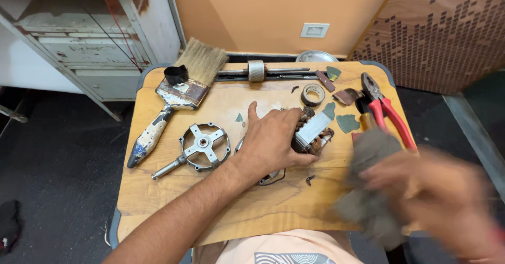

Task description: The person cleans a fan motor component with a cloth and then uses a piece of sandpaper to scrub and smooth the metal surface of the stator.

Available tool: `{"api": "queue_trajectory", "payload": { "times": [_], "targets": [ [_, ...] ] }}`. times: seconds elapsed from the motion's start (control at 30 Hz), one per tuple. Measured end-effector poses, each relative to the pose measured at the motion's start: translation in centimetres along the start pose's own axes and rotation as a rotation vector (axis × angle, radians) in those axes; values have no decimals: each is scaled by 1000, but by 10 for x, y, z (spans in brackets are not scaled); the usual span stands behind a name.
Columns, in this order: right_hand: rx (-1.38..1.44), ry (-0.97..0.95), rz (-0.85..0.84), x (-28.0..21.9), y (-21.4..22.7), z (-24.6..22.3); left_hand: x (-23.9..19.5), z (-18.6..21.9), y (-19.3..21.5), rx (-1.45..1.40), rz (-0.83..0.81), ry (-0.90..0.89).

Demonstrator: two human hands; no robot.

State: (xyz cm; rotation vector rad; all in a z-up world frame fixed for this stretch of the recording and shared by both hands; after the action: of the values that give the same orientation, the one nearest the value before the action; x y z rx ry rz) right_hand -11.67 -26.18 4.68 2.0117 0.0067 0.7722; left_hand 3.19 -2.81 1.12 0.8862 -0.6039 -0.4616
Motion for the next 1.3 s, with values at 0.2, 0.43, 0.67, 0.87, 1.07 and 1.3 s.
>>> {"api": "queue_trajectory", "payload": {
  "times": [0.2, 0.43, 0.67, 0.87, 1.07, 1.3],
  "targets": [
    [26, 28, -108, 26, -32, -40, 5, 0, 0, 8, -22, -2],
    [-433, -513, -193, 46, -27, 26, 5, 2, 0, 17, -47, -50],
    [-463, -690, -269, 40, -50, 53, 11, 1, 5, 43, -92, -92],
    [-370, -825, -156, 49, -46, 50, 11, -3, 3, 10, -70, -125],
    [-474, -845, -330, 58, -52, 50, 13, -5, 5, -52, -15, -130],
    [21, -924, 155, 43, -36, 55, 14, -7, 5, -84, 2, -159]
  ]
}}
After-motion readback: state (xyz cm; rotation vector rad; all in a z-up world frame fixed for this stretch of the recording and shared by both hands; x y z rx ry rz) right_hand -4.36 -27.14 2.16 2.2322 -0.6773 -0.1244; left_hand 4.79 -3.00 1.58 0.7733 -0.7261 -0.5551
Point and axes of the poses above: each hand's wrist, its own x-axis towards the middle knuckle, its own y-axis out of the back of the hand, z = x × y, the point moved 4 cm from there along x, towards the middle knuckle, and after that the axes turned 2 degrees about z, right-handed, at the moved point
